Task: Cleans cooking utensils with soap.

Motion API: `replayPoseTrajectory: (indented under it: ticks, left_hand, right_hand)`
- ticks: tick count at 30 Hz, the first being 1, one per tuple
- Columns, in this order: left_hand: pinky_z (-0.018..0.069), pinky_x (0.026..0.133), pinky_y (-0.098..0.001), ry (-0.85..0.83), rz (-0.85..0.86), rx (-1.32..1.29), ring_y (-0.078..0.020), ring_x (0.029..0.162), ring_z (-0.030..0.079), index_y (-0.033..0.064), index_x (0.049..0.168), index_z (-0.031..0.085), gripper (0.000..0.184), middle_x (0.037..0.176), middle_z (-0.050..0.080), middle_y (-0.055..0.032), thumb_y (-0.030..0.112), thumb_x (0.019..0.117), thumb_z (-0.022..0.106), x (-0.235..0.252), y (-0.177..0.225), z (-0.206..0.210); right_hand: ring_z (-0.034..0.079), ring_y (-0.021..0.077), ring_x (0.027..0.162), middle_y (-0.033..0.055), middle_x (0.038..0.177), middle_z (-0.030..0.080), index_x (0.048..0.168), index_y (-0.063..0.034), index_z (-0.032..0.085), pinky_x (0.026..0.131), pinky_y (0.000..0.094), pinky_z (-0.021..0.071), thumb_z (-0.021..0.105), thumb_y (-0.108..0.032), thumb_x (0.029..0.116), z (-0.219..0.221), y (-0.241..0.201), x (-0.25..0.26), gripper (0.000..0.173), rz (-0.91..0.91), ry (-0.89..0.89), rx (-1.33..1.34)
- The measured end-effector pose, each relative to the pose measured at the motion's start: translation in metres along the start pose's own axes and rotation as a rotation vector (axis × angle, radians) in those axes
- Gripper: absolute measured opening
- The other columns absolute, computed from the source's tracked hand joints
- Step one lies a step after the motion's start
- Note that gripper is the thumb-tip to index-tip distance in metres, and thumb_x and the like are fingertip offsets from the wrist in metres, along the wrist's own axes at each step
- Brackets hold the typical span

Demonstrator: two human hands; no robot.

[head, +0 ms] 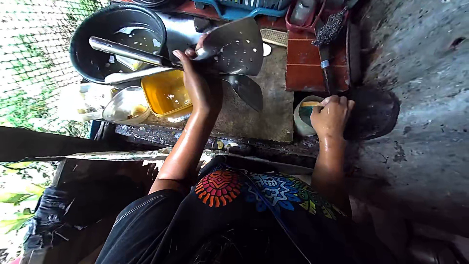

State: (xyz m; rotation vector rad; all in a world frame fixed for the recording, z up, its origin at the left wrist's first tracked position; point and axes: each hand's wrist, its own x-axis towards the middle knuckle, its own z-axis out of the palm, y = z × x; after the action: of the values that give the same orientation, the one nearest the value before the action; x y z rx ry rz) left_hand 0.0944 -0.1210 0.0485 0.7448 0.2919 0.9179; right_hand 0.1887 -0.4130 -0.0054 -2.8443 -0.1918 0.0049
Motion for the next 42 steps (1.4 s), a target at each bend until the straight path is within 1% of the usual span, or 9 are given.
replayPoseTrajectory:
  ticks: [3, 8, 15, 21, 28, 31, 34, 36, 42]
  left_hand:
    - [0.0538, 0.093, -0.0363, 0.038, 0.069, -0.033, -0.0121, 0.1, 0.064, 0.0128, 0.101, 0.046, 0.045, 0.098, 0.064, -0.0022, 0.036, 0.1134, 0.009, 0.002, 0.012, 0.005]
    - [0.0552, 0.088, -0.036, 0.061, 0.125, -0.002, -0.0134, 0.094, 0.065, 0.0109, 0.1, 0.047, 0.044, 0.094, 0.063, -0.0034, 0.032, 0.114, 0.011, -0.003, 0.015, -0.001]
    - [0.0559, 0.087, -0.0395, 0.084, 0.326, 0.123, -0.0171, 0.097, 0.064, 0.008, 0.108, 0.045, 0.045, 0.1, 0.061, -0.0057, 0.033, 0.1134, 0.008, -0.015, 0.022, -0.016]
    - [0.0536, 0.093, -0.0379, 0.134, 0.55, 0.129, -0.0168, 0.1, 0.063, 0.001, 0.11, 0.043, 0.042, 0.101, 0.059, -0.0085, 0.026, 0.114, 0.01, -0.015, 0.034, -0.03]
    - [0.0539, 0.09, -0.0344, 0.136, 0.656, 0.231, -0.0136, 0.095, 0.064, -0.0005, 0.106, 0.046, 0.043, 0.093, 0.061, -0.0056, 0.022, 0.1136, 0.01, -0.018, 0.038, -0.049]
    - [0.0541, 0.092, -0.0351, 0.133, 0.652, 0.226, -0.0146, 0.096, 0.064, -0.0018, 0.108, 0.046, 0.042, 0.094, 0.062, -0.0065, 0.022, 0.1138, 0.012, -0.018, 0.033, -0.053]
    - [0.0537, 0.092, -0.0347, 0.097, 0.612, 0.178, -0.0138, 0.095, 0.064, 0.0022, 0.104, 0.048, 0.042, 0.091, 0.062, -0.0037, 0.023, 0.1139, 0.012, -0.021, 0.031, -0.057]
    - [0.0547, 0.091, -0.0346, 0.079, 0.601, 0.175, -0.0138, 0.096, 0.065, 0.0031, 0.104, 0.047, 0.041, 0.091, 0.063, -0.0026, 0.023, 0.1136, 0.012, -0.025, 0.029, -0.061]
    - [0.055, 0.094, -0.0352, 0.101, 0.606, 0.225, -0.0132, 0.097, 0.066, 0.0036, 0.106, 0.05, 0.037, 0.091, 0.064, -0.002, 0.016, 0.1123, 0.016, -0.031, 0.015, -0.062]
  right_hand:
    - [0.05, 0.0496, 0.13, 0.0337, 0.14, 0.05, 0.119, 0.0112, 0.062, 0.108, 0.0608, 0.0422, 0.061, -0.006, 0.0953, 0.008, 0.022, 0.0, 0.03, -0.034, -0.011, 0.098]
    - [0.059, 0.05, 0.121, 0.0347, 0.128, 0.06, 0.128, 0.0101, 0.057, 0.103, 0.0616, 0.0456, 0.049, -0.01, 0.1021, -0.006, 0.031, -0.003, 0.034, -0.054, 0.056, 0.136]
    - [0.057, 0.0271, 0.128, 0.0275, 0.135, 0.058, 0.135, 0.012, 0.052, 0.11, 0.0328, 0.0446, 0.035, -0.002, 0.1034, 0.01, 0.043, 0.006, 0.039, -0.102, 0.583, 0.601]
    - [0.065, 0.0147, 0.093, 0.0092, 0.109, 0.063, 0.129, -0.0033, 0.051, 0.082, 0.0293, 0.0585, 0.046, -0.013, 0.1075, 0.009, 0.038, 0.015, 0.024, 0.387, 0.329, 1.772]
    - [0.063, 0.0384, 0.117, 0.0235, 0.126, 0.058, 0.135, -0.0008, 0.043, 0.098, 0.0594, 0.0547, 0.04, 0.0, 0.1016, 0.021, 0.05, 0.023, 0.033, 0.288, 0.237, 2.113]
    - [0.062, 0.0346, 0.124, 0.0247, 0.132, 0.057, 0.134, 0.0008, 0.04, 0.105, 0.0462, 0.0532, 0.028, 0.0, 0.1036, 0.025, 0.05, 0.029, 0.033, 0.144, 0.088, 2.333]
    - [0.066, 0.0109, 0.086, 0.0058, 0.099, 0.061, 0.114, -0.0081, 0.048, 0.076, 0.0227, 0.0563, 0.021, -0.002, 0.1042, 0.0, 0.011, 0.015, 0.029, 0.262, 0.123, 2.185]
    - [0.055, 0.0041, 0.061, -0.0015, 0.076, 0.056, 0.096, -0.0127, 0.048, 0.054, 0.0161, 0.0462, 0.019, -0.004, 0.1034, -0.016, -0.012, 0.01, 0.031, 0.333, 0.178, 2.016]
    - [0.036, 0.0041, 0.04, -0.0087, 0.052, 0.039, 0.08, -0.0194, 0.049, 0.041, 0.0194, 0.0368, 0.035, -0.029, 0.1125, 0.026, 0.03, 0.046, 0.037, 0.033, 0.133, 1.786]
